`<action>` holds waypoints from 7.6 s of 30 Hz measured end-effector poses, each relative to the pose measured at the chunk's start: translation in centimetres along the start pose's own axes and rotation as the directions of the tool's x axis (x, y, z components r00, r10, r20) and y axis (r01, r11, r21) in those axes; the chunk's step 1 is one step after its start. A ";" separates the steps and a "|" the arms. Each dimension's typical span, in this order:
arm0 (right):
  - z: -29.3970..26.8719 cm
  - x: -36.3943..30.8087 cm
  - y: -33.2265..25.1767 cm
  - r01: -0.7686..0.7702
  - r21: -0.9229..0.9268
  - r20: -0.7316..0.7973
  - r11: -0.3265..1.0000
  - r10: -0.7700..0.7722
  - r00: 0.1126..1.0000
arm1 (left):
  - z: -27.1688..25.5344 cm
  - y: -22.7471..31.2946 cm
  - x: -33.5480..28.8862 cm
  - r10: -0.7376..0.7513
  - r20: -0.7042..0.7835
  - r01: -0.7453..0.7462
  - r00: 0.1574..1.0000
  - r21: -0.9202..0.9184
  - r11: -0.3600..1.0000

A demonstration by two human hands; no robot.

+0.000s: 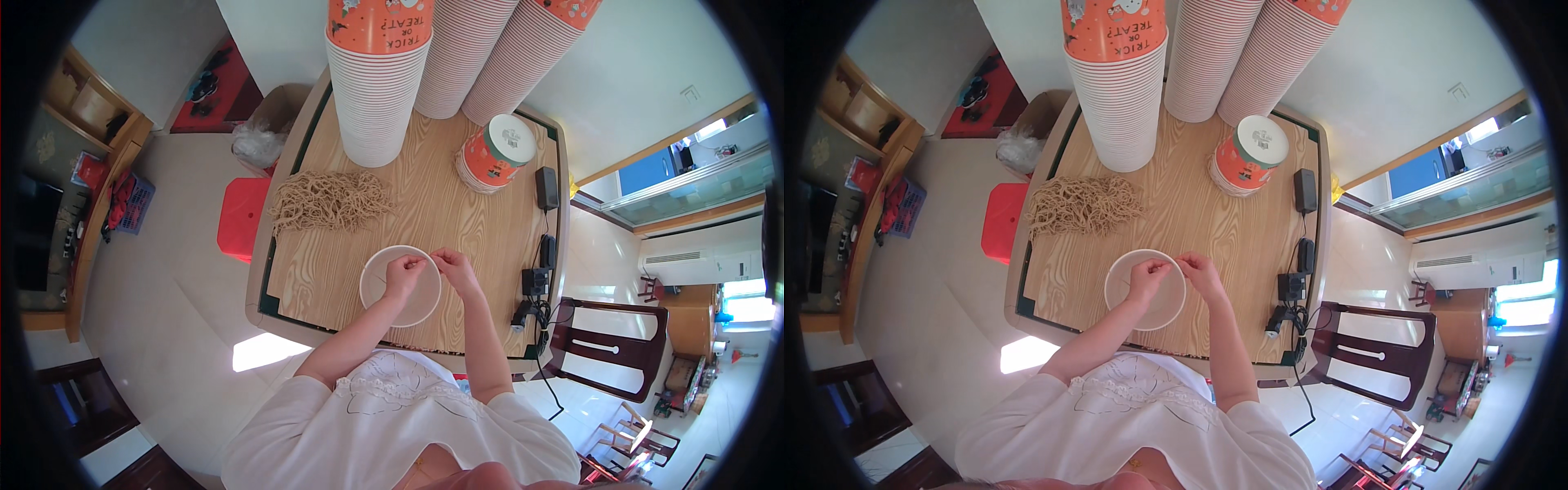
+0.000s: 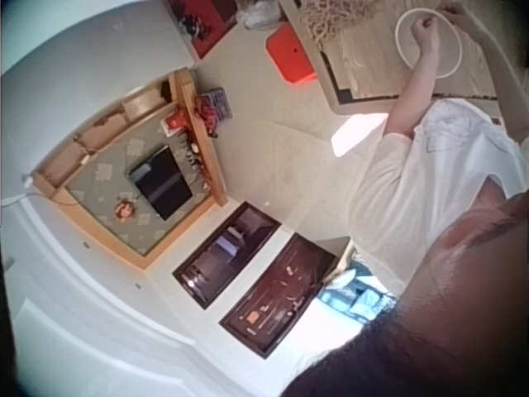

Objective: Putting shredded paper into paper cups for packaging.

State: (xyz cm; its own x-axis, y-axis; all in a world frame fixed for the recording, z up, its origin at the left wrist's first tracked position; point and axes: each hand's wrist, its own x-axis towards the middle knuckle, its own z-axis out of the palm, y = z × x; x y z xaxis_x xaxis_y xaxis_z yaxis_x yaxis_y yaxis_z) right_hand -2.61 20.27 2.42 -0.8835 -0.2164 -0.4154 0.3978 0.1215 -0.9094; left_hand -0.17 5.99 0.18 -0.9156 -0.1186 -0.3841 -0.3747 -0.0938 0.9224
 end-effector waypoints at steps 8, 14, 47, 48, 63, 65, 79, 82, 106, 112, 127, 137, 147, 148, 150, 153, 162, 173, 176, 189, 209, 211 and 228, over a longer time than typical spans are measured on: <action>0.1 0.0 -0.1 -0.063 0.229 0.037 0.971 0.056 0.998 | 0.0 1.0 -0.3 -0.059 0.020 0.059 0.998 -0.023 0.998; 0.2 0.3 0.6 -0.053 0.275 0.045 0.960 0.042 0.998 | 0.0 0.9 -0.4 -0.053 0.026 0.055 0.998 -0.049 0.997; 1.5 -1.0 -0.5 0.080 -0.342 -0.060 0.936 -0.106 0.993 | -6.0 6.2 2.1 0.042 0.726 -0.403 0.686 0.333 0.852; 1.4 -1.0 -0.4 0.078 -0.343 -0.062 0.936 -0.105 0.993 | -6.0 6.4 2.2 0.045 0.757 -0.458 0.652 0.346 0.819; 1.1 -0.3 -0.1 0.042 -0.033 -0.256 0.999 -0.049 0.966 | -1.9 1.0 2.1 -0.128 0.473 -0.005 0.872 0.269 0.963; 1.3 -0.6 -2.1 -0.217 -0.295 -0.267 0.930 0.138 0.954 | -2.0 1.2 2.0 -0.113 0.460 -0.028 0.881 0.288 0.957; 0.9 -0.6 -1.6 -0.054 -0.400 0.003 0.915 0.060 0.998 | -1.7 0.8 1.9 -0.010 0.446 -0.133 0.895 0.287 0.949; 0.3 -0.3 -0.6 -0.050 -0.369 0.019 0.928 0.062 0.998 | -1.7 0.9 1.9 -0.010 0.442 -0.138 0.897 0.302 0.943; 0.4 -0.4 -0.5 -0.032 -0.354 -0.045 0.934 0.018 0.999 | -2.5 -0.5 2.1 -0.050 0.394 -0.096 0.918 0.342 0.935; 0.6 -0.2 0.1 -0.008 -0.445 -0.101 0.895 -0.042 0.994 | -2.9 -0.7 2.4 0.085 0.314 -0.112 0.946 0.068 0.991; 0.7 0.9 -0.7 -0.035 -0.478 -0.006 0.877 0.037 0.999 | -5.0 0.2 2.8 0.157 0.646 -0.358 0.747 0.192 0.914; 1.0 0.3 -0.9 -0.036 -0.469 -0.003 0.882 0.040 0.999 | -4.1 -0.1 2.2 0.137 0.589 -0.283 0.797 0.164 0.945; 2.3 -1.0 -2.5 0.033 -0.527 -0.046 0.849 -0.067 0.997 | -4.0 0.8 1.9 -0.300 0.501 0.400 0.812 -0.102 0.911; 2.8 -1.4 -3.0 0.040 -0.552 -0.063 0.833 -0.089 0.994 | -4.0 0.9 1.9 -0.300 0.500 0.400 0.812 -0.103 0.911; 3.3 -1.8 -3.5 0.046 -0.578 -0.078 0.815 -0.112 0.991 | -4.1 1.0 1.8 -0.334 0.480 0.448 0.811 -0.143 0.883; 3.9 -2.3 -3.8 0.092 -0.575 -0.108 0.813 -0.186 0.977 | -4.1 1.6 1.6 -0.366 0.464 0.468 0.807 -0.125 0.875; 5.0 -2.7 -3.9 0.199 -0.735 -0.147 0.648 -0.439 0.886 | -4.2 1.4 1.7 -0.402 0.446 0.504 0.799 -0.133 0.854; 5.4 -2.9 -4.1 0.186 -0.800 -0.151 0.570 -0.492 0.857 | -4.0 2.4 1.6 -0.406 0.427 0.520 0.808 -0.194 0.832; 5.4 -2.8 -3.9 0.200 -0.794 -0.153 0.574 -0.507 0.848 | -4.0 2.6 1.4 -0.404 0.423 0.517 0.811 -0.196 0.833; 5.4 -3.1 -3.2 0.204 -0.778 -0.160 0.595 -0.501 0.850 | -4.4 1.5 2.0 -0.396 0.395 0.494 0.829 -0.185 0.850; 3.7 -1.3 -2.1 0.060 -0.549 -0.171 0.834 -0.182 0.968 | -4.4 1.9 1.4 -0.325 0.357 0.354 0.876 -0.015 0.935; 3.7 -1.4 -2.3 0.045 -0.552 -0.166 0.833 -0.163 0.973 | -4.6 1.9 1.5 -0.320 0.368 0.349 0.873 -0.012 0.937; 3.3 -0.8 -2.1 -0.016 -0.561 -0.144 0.828 -0.078 0.986 | -4.6 1.1 2.3 -0.206 0.370 0.206 0.906 0.042 0.978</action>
State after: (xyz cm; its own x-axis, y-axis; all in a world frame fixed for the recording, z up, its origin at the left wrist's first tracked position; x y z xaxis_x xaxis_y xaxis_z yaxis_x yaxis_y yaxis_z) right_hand -1.95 16.97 4.56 -0.9383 -0.0835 -0.3356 0.2050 0.6472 -0.7343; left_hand -1.98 1.06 0.16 -0.8060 0.2775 -0.5229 -0.5607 -0.0746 0.8247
